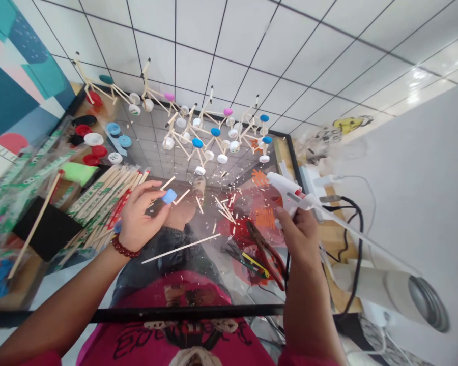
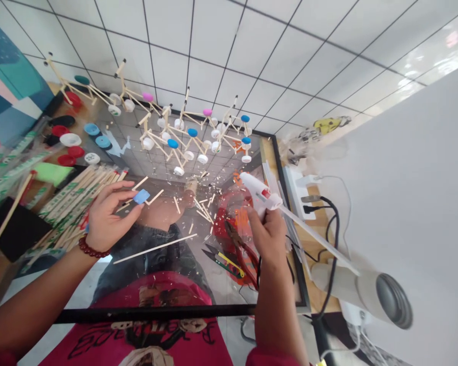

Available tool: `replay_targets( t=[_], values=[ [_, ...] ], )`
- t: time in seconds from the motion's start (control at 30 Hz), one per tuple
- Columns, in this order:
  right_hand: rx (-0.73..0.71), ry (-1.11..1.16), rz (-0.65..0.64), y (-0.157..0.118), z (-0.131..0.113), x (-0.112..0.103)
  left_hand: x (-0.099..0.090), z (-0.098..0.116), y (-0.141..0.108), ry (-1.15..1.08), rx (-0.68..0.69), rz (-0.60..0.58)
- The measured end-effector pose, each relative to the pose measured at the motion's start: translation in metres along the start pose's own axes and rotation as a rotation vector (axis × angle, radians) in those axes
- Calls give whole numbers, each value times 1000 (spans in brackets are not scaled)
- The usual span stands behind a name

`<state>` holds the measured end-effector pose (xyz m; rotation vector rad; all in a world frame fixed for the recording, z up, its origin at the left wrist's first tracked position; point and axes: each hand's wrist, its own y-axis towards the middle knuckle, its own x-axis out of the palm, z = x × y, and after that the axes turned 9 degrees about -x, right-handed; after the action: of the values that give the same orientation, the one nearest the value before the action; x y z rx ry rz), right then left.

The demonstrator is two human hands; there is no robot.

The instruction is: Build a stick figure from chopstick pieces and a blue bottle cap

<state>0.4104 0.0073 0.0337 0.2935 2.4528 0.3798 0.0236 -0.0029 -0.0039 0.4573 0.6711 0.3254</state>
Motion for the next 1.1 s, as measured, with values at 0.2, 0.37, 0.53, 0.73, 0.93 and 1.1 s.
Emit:
replay_targets(
  t=[0.2, 0.37, 0.53, 0.73, 0.93, 1.1],
  values=[
    [-127, 220, -247, -37, -66, 26, 0, 2, 0, -45, -35, -2],
    [-320, 107, -384, -56, -76, 52, 1, 3, -2, -34, -54, -7],
    [-439, 47, -378, -59, -76, 62, 1, 3, -3, -27, -50, -7],
    [-488, -29, -388, -61, -76, 71, 1, 3, -4, -33, -24, -1],
    [-483, -43, -379, -64, -73, 74, 1, 5, -3, -49, -10, 2],
    [-473, -45, -388, -63, -74, 74, 0, 6, -3, -58, -26, -2]
  ],
)
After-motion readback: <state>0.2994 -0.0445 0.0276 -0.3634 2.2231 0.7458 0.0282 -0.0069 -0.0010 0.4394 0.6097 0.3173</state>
